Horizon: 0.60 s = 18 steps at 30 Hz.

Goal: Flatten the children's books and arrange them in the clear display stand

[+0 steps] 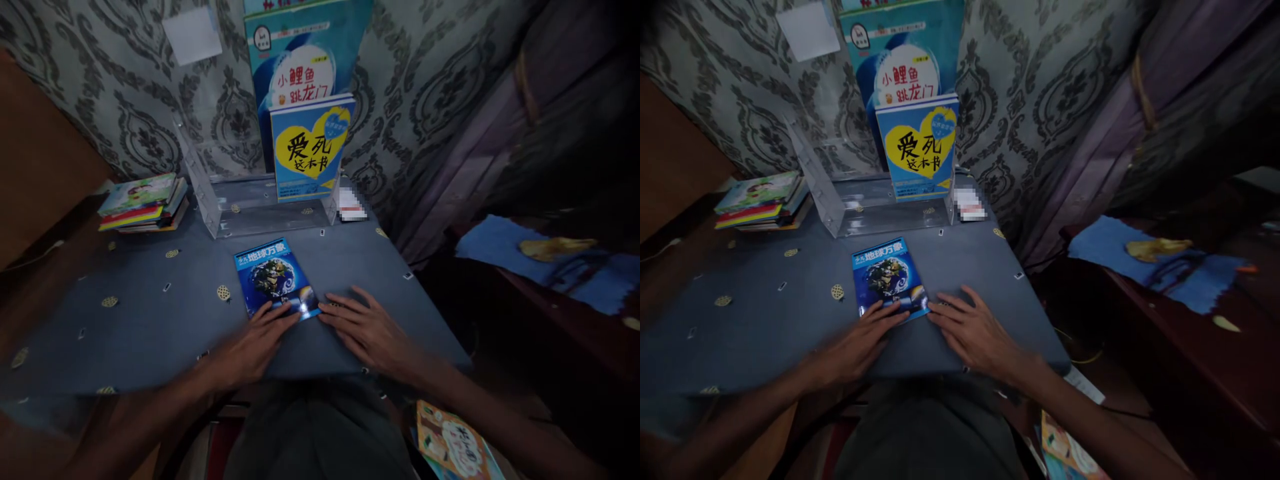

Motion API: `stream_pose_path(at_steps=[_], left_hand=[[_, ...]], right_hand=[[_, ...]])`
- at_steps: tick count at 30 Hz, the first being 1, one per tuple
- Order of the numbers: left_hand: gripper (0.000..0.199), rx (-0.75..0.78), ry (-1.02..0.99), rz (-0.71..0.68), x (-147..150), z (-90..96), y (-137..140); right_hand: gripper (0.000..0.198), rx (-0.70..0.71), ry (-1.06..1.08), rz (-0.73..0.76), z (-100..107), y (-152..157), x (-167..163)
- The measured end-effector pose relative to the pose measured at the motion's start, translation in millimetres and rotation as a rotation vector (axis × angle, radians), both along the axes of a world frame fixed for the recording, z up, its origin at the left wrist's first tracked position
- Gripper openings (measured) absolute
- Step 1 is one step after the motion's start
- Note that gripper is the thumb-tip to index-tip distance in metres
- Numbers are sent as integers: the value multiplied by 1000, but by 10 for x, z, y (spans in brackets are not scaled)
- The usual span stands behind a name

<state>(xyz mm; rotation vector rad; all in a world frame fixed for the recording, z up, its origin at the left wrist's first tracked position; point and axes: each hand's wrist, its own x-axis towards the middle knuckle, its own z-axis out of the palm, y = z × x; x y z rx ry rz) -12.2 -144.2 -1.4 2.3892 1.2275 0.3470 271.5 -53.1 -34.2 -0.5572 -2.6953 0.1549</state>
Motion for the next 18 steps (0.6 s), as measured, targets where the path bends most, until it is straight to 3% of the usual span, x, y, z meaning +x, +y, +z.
stream_pose_path(at_steps=[5,12,15,18], left_hand=[[62,14,-258,174,303,-177,32],[48,-95,-654,402,705,-319,411],[47,-140,-668,409,686,-286,562],[46,-113,-541,350,551,-228,723]], right_hand=[[39,-57,5,-2,10,395,-64],[39,-203,24,-5,24,1125,-235],[38,-225,44,-8,16,1234,-283],[36,-195,81,-25,-6,1193,-290]])
